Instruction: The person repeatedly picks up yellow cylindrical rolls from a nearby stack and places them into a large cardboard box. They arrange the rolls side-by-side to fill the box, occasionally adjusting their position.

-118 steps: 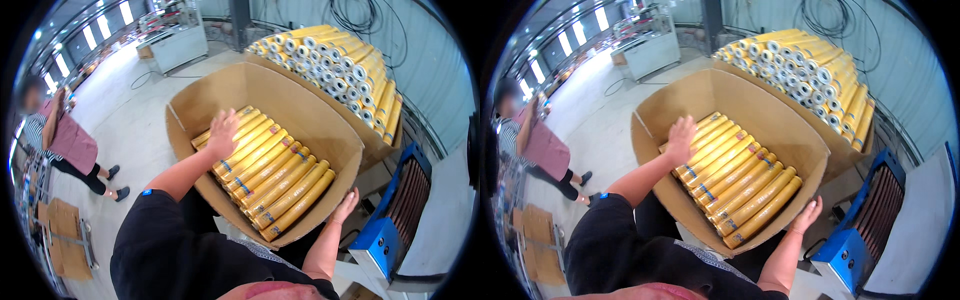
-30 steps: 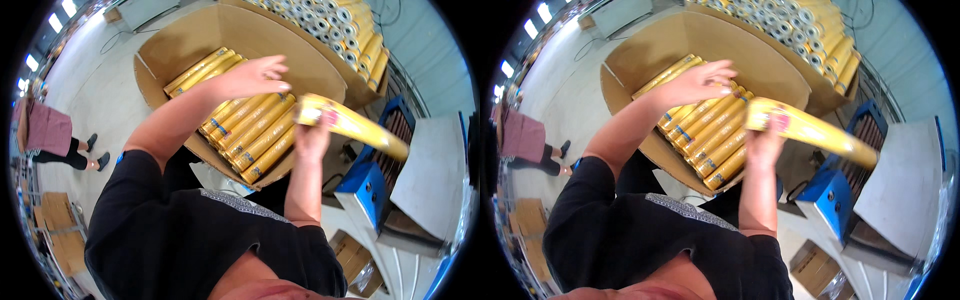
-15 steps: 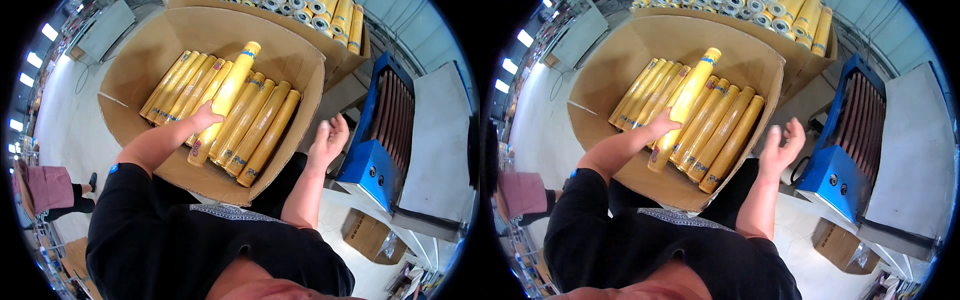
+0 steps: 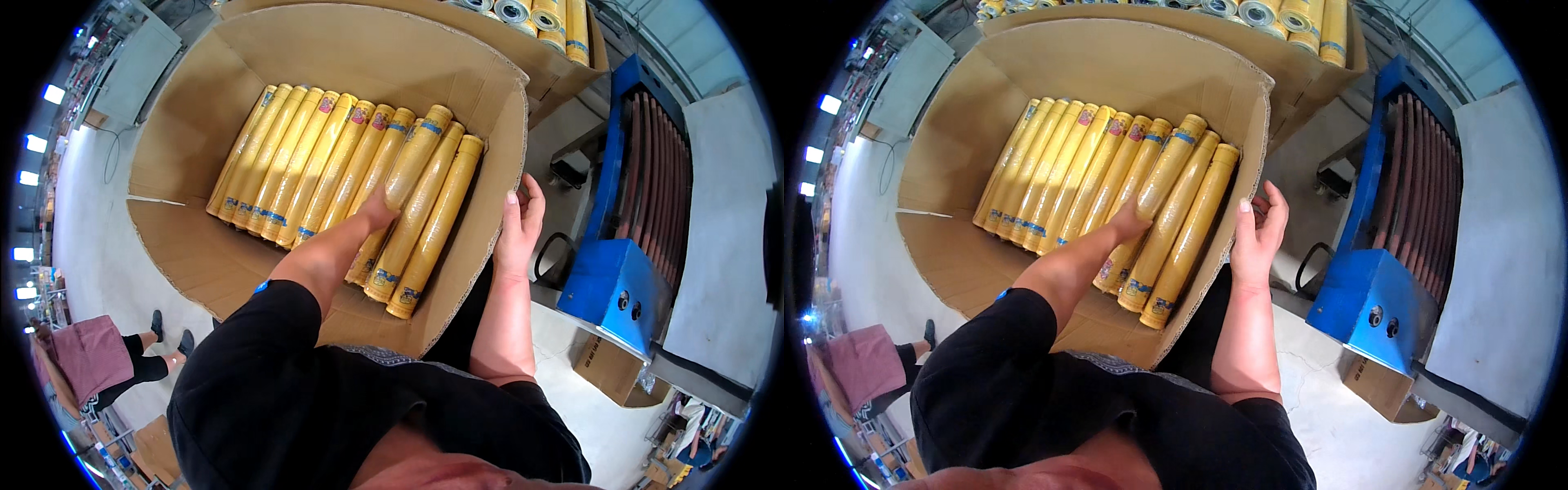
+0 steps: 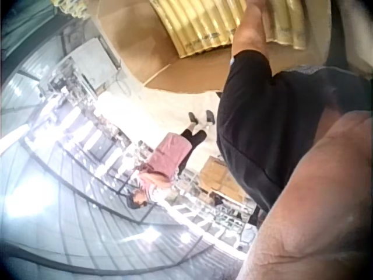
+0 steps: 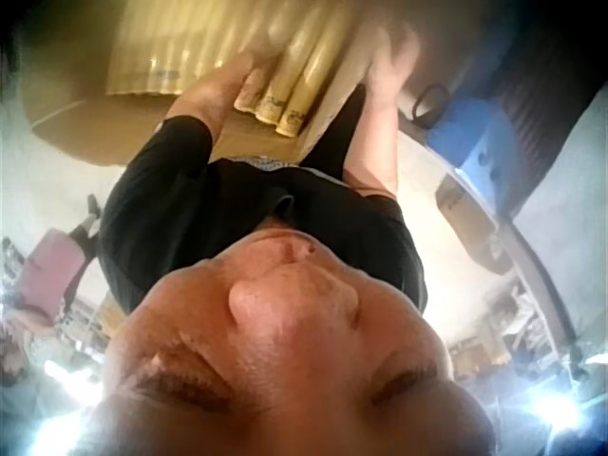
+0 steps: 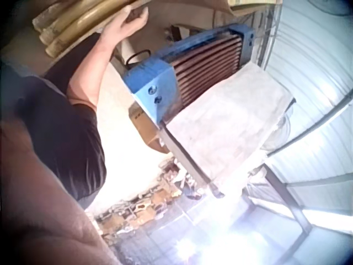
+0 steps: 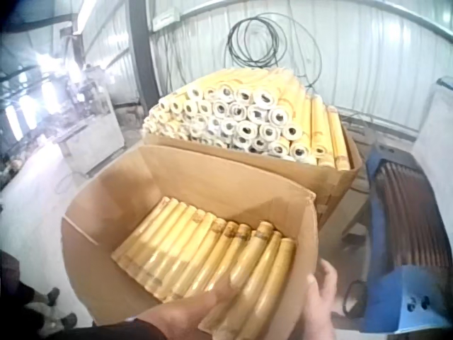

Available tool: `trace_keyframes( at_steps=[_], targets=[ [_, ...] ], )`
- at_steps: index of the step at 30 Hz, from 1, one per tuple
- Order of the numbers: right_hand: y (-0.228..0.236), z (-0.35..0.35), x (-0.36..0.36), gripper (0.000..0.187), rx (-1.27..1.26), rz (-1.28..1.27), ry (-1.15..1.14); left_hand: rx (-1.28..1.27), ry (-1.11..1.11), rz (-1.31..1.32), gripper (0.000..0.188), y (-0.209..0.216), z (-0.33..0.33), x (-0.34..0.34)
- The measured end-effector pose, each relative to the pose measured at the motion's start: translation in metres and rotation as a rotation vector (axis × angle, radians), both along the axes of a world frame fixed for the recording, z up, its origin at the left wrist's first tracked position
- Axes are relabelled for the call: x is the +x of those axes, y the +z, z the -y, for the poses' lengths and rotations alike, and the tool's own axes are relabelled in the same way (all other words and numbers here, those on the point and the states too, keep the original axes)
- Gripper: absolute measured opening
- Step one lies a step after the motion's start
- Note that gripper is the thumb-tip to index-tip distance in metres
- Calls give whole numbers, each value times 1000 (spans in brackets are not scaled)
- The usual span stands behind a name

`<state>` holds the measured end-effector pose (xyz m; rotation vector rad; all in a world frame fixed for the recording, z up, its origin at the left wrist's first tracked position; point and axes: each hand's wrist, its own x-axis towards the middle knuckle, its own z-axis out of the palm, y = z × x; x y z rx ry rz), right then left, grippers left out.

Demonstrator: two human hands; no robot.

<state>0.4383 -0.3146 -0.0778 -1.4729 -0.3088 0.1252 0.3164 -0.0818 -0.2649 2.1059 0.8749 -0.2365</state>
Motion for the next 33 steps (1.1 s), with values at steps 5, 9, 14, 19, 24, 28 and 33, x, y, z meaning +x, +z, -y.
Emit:
trace_keyframes(
  at_steps=[5,9,14,19,24,28,33],
  targets=[
    [-2,-2,0,44,33,6,24,-518,118,-37,88,19,-6,-3],
    [-3,1,0,43,6,-6,18,-269,41,0,84,-6,-7,-4],
    [-5,3,2,41,-14,35,1,-25,-42,-190,77,-8,-3,1],
    [-8,-2,3,38,-30,105,3,-50,-177,-340,74,-18,-3,7],
    [-16,-1,8,35,51,98,-33,96,-504,-529,76,81,18,-10],
    [-31,3,15,36,2,64,-72,182,-759,-452,71,121,-26,-67],
    [-56,13,31,42,70,-20,-155,449,-619,-443,66,221,-71,-143]
  ],
)
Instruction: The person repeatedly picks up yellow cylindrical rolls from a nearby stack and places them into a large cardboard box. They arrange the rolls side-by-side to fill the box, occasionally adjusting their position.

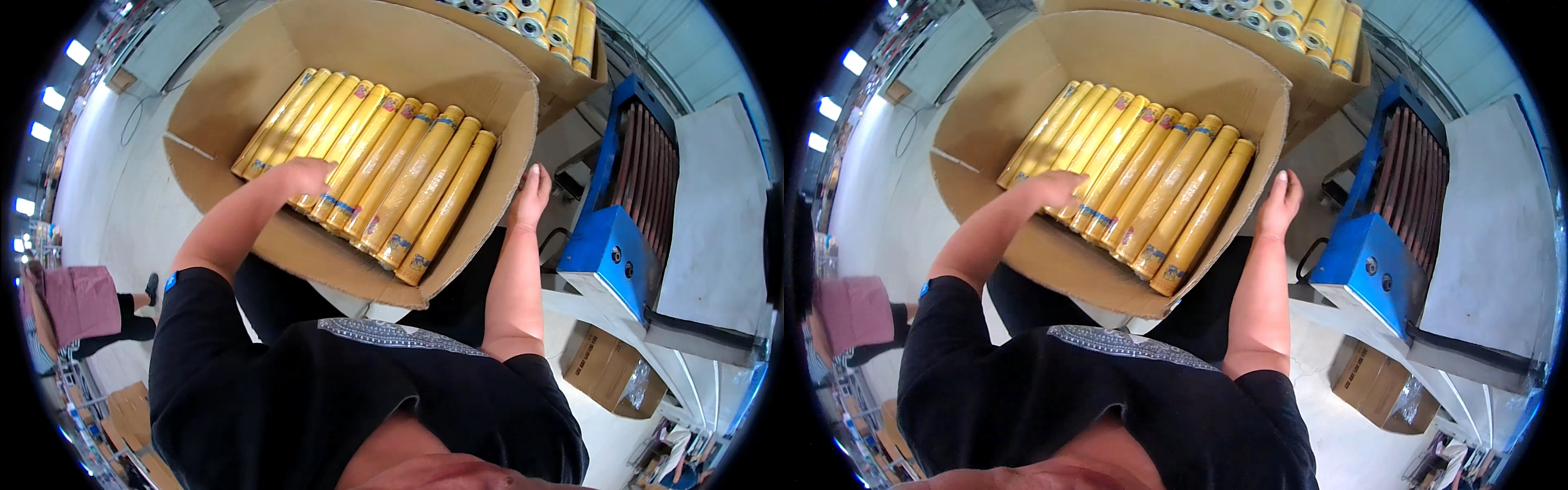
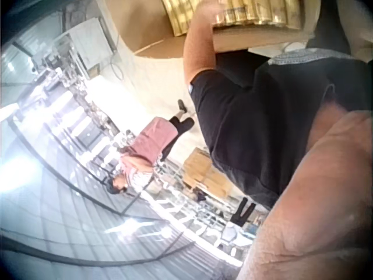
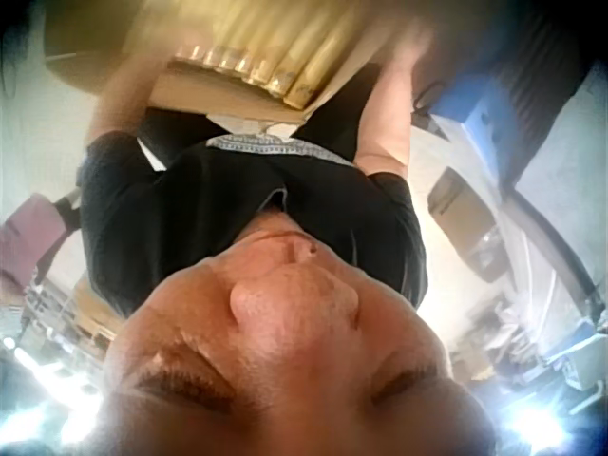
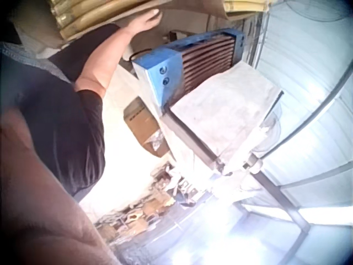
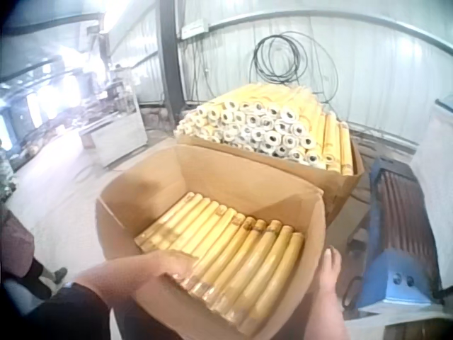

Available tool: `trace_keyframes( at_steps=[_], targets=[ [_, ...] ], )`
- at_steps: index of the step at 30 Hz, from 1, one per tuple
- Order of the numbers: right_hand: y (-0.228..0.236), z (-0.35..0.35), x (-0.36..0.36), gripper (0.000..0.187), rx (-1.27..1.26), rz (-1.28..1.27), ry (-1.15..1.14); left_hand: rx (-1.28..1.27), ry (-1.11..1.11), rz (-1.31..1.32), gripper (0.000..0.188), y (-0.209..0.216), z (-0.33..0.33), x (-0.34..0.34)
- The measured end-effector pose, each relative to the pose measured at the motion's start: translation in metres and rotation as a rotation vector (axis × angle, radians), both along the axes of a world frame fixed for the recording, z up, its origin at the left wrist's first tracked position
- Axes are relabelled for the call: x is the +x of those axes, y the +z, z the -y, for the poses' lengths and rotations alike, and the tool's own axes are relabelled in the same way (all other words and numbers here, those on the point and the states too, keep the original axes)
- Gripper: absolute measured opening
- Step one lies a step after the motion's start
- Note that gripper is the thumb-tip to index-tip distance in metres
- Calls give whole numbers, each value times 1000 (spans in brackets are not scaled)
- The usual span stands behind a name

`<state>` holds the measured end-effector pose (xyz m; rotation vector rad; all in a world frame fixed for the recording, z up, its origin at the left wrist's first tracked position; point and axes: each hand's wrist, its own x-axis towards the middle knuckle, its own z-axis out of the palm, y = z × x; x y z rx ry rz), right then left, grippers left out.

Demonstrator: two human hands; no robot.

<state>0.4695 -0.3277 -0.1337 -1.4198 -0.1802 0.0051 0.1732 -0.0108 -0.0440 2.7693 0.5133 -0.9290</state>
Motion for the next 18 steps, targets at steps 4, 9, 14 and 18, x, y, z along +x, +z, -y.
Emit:
trace_keyframes(
  at_steps=[4,9,14,18],
  targets=[
    [17,3,-12,44,52,-141,6,120,201,174,64,30,-4,-49],
    [19,10,-19,50,-18,-293,9,24,130,-271,58,-1,7,-75],
    [16,11,-19,48,-94,-270,31,-135,308,7,58,-30,-22,-85],
    [-3,13,-5,44,-147,-216,-33,-79,343,25,59,-35,-29,-80]
  ],
)
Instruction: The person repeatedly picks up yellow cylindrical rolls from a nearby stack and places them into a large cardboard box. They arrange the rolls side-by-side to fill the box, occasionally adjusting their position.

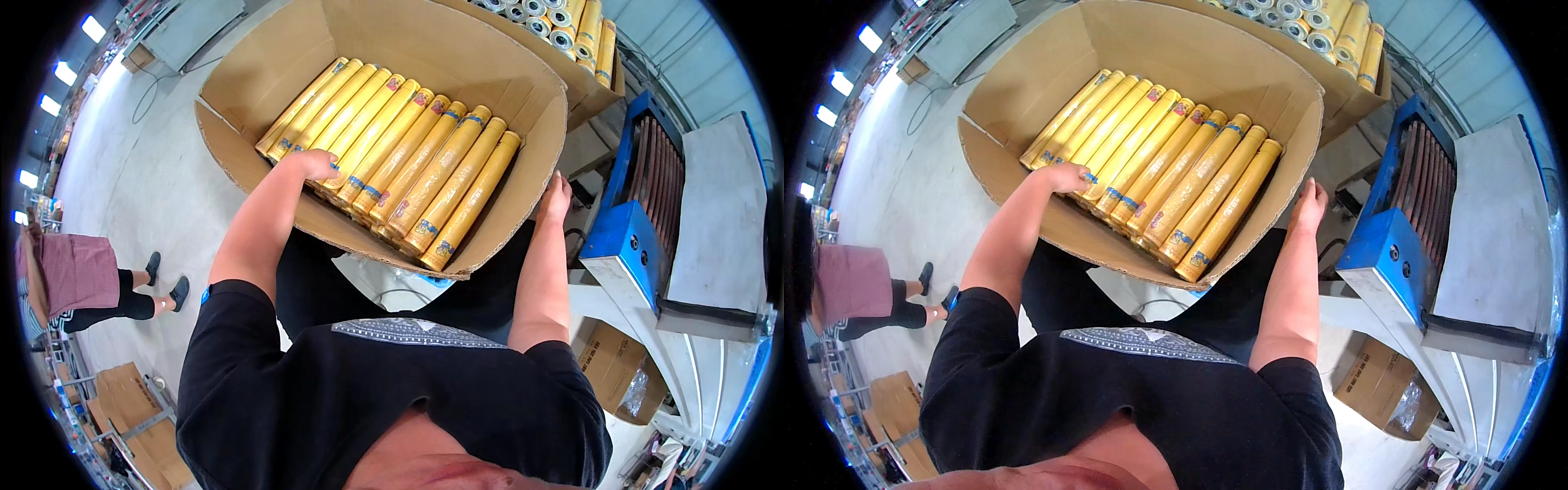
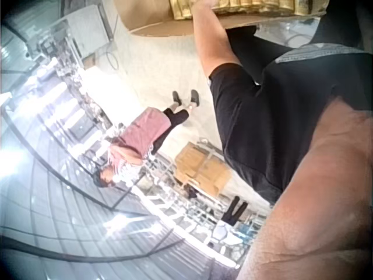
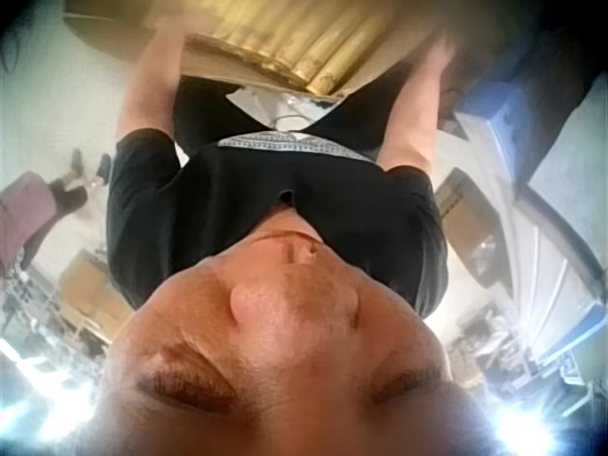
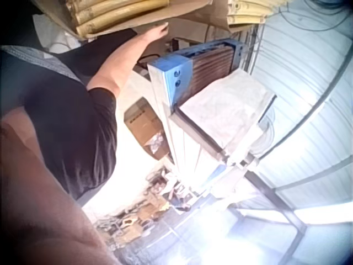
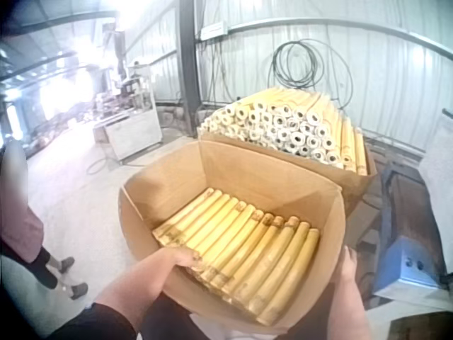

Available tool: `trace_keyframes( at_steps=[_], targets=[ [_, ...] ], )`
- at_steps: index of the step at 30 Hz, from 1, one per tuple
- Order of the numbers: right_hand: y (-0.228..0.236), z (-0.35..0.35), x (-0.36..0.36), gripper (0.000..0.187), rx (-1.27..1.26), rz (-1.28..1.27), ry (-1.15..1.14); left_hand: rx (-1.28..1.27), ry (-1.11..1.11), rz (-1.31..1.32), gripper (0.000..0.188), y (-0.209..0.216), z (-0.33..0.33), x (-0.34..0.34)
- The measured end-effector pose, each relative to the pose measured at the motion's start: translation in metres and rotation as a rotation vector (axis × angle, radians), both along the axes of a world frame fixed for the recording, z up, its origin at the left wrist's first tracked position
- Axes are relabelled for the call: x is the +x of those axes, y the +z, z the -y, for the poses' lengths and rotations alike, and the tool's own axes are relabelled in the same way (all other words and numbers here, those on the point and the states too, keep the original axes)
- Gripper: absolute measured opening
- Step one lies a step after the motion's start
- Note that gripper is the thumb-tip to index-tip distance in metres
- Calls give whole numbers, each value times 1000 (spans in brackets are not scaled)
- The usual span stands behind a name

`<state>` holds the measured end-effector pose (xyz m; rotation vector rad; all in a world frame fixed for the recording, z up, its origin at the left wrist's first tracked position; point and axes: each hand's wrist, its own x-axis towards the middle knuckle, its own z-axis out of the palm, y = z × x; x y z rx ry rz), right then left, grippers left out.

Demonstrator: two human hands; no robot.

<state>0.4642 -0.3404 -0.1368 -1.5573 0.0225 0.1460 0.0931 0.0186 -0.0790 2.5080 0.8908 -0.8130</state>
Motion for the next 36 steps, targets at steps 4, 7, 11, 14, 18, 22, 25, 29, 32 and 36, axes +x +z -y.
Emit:
trace_keyframes(
  at_steps=[4,7,11,14,18,22,25,29,32,36],
  targets=[
    [0,-4,0,43,-49,55,29,-53,48,-98,60,7,0,-3],
    [-8,1,12,43,-94,79,32,-180,154,-98,61,7,-7,-6],
    [-8,-1,13,45,-149,104,-1,-211,196,-114,58,6,-9,-9],
    [-6,-2,13,46,-133,85,2,-270,240,-78,58,-11,-20,-11],
    [-13,1,19,48,-136,56,4,-341,308,-45,59,-16,-22,-7],
    [-16,2,22,49,-147,66,6,-359,337,-32,59,-14,-20,-8],
    [-17,4,24,50,-180,84,12,-340,327,-27,56,-6,-14,-8],
    [-13,4,20,48,-149,61,29,-293,239,-95,49,-8,-17,-8],
    [-10,4,17,46,-144,58,21,-393,299,-54,62,-5,-18,-8],
    [-11,5,18,47,-139,45,39,-371,315,-48,56,-3,-14,-9]
  ],
)
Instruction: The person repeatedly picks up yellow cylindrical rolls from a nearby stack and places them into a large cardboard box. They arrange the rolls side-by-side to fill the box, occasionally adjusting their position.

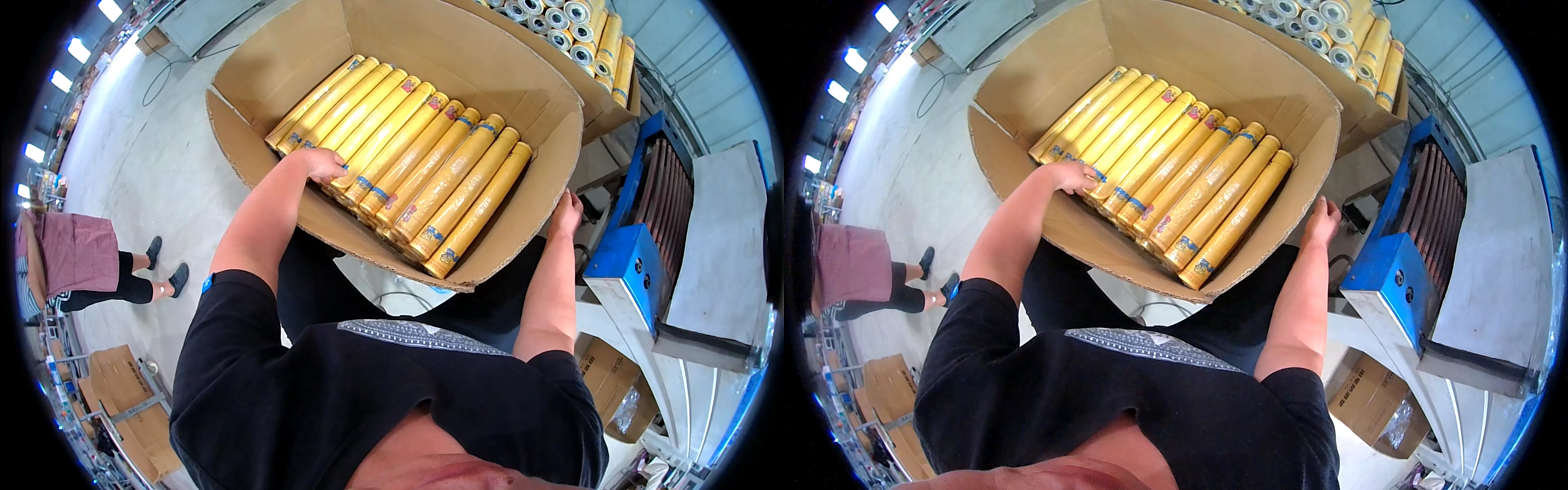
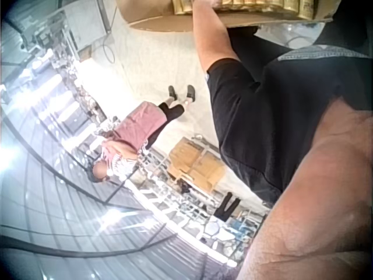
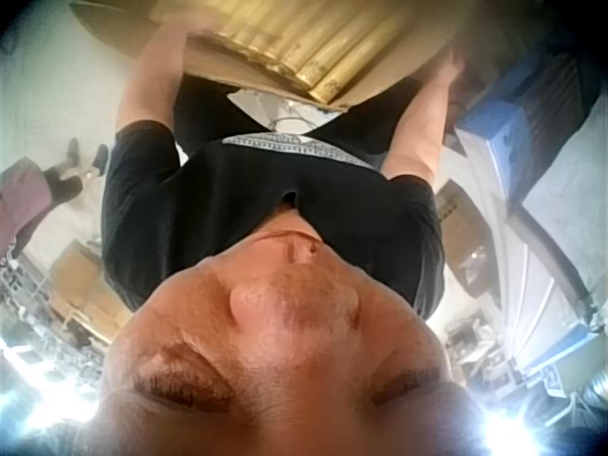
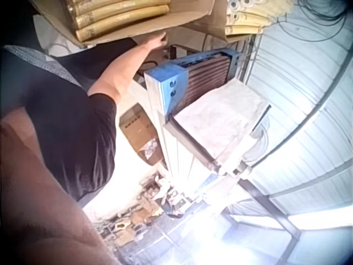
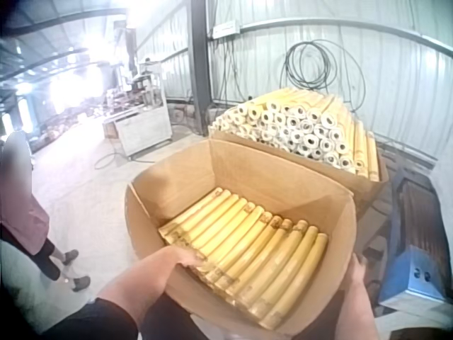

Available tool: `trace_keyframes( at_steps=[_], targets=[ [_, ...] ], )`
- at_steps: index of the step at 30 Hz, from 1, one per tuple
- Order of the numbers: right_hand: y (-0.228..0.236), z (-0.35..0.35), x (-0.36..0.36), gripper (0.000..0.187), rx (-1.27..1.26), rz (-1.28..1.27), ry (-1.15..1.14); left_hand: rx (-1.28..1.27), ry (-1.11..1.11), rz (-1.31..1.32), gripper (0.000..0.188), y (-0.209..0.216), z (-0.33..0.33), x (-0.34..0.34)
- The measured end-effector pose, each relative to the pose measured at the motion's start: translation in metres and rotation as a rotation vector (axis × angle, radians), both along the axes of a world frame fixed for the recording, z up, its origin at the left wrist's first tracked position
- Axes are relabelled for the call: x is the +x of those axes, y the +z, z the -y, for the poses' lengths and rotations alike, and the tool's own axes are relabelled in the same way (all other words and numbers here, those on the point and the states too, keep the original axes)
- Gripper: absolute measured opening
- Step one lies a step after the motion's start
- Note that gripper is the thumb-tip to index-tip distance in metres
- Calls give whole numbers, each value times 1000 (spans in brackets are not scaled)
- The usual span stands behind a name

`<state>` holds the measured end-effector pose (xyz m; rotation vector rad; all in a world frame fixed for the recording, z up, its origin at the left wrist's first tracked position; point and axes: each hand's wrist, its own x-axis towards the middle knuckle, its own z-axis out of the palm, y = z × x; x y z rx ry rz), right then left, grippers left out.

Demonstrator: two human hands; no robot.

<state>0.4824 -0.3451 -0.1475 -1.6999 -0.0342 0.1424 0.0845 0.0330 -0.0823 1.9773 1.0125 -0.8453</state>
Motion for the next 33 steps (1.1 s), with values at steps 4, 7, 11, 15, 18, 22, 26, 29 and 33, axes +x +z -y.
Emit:
trace_keyframes(
  at_steps=[4,7,11,15,18,22,26,29,33],
  targets=[
    [-13,5,11,48,4,-1,-6,24,31,11,46,-8,-1,-1],
    [-16,6,13,49,-3,5,2,14,31,-1,46,-6,-1,-1],
    [-18,5,15,50,8,1,-1,1,18,-24,47,-8,-3,-1],
    [-26,10,21,51,22,8,2,6,41,-5,49,-11,-4,1],
    [-20,7,16,51,-4,20,-2,18,60,-3,48,-12,-3,-3],
    [-15,10,13,51,-29,19,-31,-6,62,7,39,-12,-4,-1],
    [4,5,0,51,-36,-15,-33,-63,72,-1,62,-4,-2,-1],
    [6,7,0,51,-21,-30,-32,-52,55,-23,61,-1,0,1],
    [6,8,0,51,10,-40,-39,-41,58,-1,46,-6,-2,0]
  ],
)
